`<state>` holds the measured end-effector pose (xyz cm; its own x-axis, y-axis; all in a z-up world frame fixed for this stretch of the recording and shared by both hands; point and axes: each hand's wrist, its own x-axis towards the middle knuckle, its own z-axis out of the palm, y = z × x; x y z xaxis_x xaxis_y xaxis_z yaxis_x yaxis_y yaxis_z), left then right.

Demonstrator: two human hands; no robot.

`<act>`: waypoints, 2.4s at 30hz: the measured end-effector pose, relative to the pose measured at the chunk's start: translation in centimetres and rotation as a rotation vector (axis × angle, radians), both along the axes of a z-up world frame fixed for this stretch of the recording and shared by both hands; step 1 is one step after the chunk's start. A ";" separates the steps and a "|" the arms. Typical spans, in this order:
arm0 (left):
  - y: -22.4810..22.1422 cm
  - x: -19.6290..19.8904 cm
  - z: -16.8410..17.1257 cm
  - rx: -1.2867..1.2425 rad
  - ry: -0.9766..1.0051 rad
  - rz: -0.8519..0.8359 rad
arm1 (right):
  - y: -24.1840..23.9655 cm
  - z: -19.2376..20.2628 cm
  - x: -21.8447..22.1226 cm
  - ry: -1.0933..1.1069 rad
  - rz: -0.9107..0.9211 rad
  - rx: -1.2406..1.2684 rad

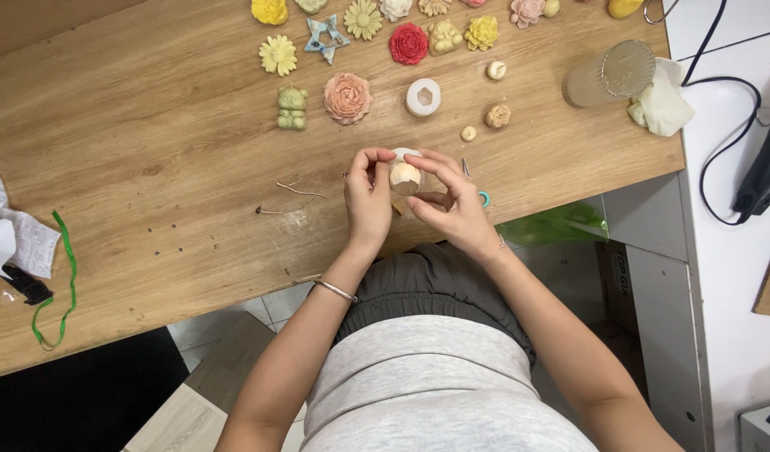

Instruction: Hand-shaping and detailing wax flower petals and assembling them with a wick and tools.

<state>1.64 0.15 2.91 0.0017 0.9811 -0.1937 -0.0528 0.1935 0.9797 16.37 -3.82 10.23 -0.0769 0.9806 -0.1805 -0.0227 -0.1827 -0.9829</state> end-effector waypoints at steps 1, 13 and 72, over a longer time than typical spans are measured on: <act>0.0 0.1 0.3 -0.001 0.002 -0.001 | -0.1 -0.3 0.0 0.002 -0.001 -0.001; 0.9 1.5 -2.9 -0.065 0.006 -0.048 | -1.1 0.0 2.8 -0.455 -0.142 0.309; -4.9 -14.3 7.4 0.017 -0.084 0.083 | 0.4 -12.6 -3.6 -1.080 0.412 0.109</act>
